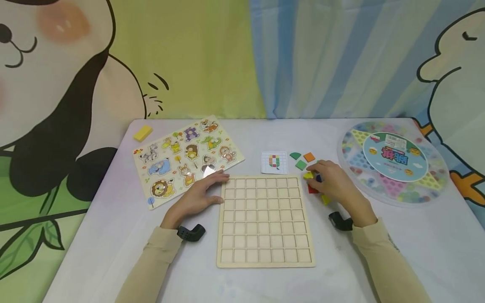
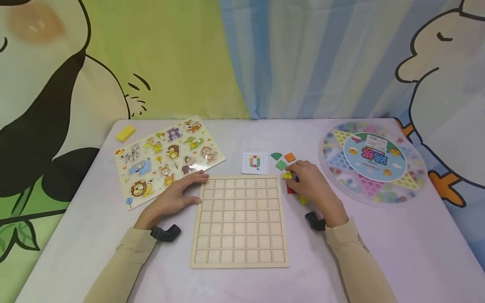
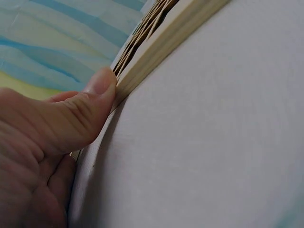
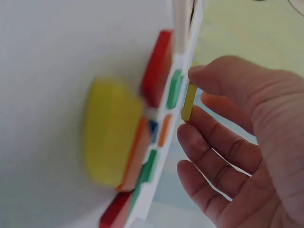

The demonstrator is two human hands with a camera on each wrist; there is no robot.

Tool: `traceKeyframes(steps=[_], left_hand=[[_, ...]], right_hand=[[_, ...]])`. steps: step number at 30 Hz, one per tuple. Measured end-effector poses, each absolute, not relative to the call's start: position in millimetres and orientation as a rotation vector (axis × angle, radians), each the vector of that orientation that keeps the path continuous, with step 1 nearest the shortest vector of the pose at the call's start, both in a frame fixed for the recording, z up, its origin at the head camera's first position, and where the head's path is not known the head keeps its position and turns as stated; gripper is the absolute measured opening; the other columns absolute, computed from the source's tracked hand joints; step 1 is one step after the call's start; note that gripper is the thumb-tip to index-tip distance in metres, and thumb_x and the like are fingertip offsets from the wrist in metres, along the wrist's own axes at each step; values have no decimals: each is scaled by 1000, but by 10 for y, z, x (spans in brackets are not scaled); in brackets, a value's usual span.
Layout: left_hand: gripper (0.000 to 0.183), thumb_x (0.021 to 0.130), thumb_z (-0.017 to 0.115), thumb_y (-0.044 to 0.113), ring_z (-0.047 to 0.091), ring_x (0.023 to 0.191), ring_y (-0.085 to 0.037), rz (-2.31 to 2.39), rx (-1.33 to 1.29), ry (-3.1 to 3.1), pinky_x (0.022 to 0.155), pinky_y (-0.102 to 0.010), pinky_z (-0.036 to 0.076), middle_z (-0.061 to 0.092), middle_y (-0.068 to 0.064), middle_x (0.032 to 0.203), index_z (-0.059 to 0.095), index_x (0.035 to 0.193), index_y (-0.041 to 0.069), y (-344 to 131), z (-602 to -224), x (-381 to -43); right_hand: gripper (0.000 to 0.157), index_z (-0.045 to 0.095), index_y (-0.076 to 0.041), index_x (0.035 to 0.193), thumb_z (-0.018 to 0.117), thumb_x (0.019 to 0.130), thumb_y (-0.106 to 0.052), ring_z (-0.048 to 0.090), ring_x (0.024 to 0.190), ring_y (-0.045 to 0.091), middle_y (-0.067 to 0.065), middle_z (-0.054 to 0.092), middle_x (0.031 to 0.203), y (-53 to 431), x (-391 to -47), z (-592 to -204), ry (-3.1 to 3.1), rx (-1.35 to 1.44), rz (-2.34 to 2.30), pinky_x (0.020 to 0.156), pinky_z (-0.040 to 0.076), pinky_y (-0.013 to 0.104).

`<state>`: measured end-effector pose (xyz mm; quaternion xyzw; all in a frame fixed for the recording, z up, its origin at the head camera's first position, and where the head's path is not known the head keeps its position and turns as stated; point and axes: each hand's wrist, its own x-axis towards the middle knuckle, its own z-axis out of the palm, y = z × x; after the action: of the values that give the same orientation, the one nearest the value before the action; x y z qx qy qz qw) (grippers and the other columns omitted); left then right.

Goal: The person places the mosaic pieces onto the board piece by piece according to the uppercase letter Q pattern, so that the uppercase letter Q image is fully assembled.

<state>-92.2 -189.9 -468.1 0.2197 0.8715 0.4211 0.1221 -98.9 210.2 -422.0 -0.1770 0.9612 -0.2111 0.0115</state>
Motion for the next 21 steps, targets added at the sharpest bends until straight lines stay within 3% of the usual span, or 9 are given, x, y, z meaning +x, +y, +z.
traceKeyframes(steps=[9,21], left_hand=[[57,82,77,12,29,147,-20,1256,646,2517,119,-50,23,41,5,153,57,135,20,-1911,-4653,-919],[57,83,77,12,28,147,-18,1267,717,2506,119,-47,25,43,4,151,56,136,17,-1910,-4674,-944]], right_hand=[[24,70,-2,101,78,79,-2,63,87,24,8,65,95,1756,-858,-4178,3027,-997,-853,67,55,34],[23,70,-3,99,80,79,-7,62,90,22,5,66,96,1184,-864,-4089,2851,-1196,-918,79,56,36]])
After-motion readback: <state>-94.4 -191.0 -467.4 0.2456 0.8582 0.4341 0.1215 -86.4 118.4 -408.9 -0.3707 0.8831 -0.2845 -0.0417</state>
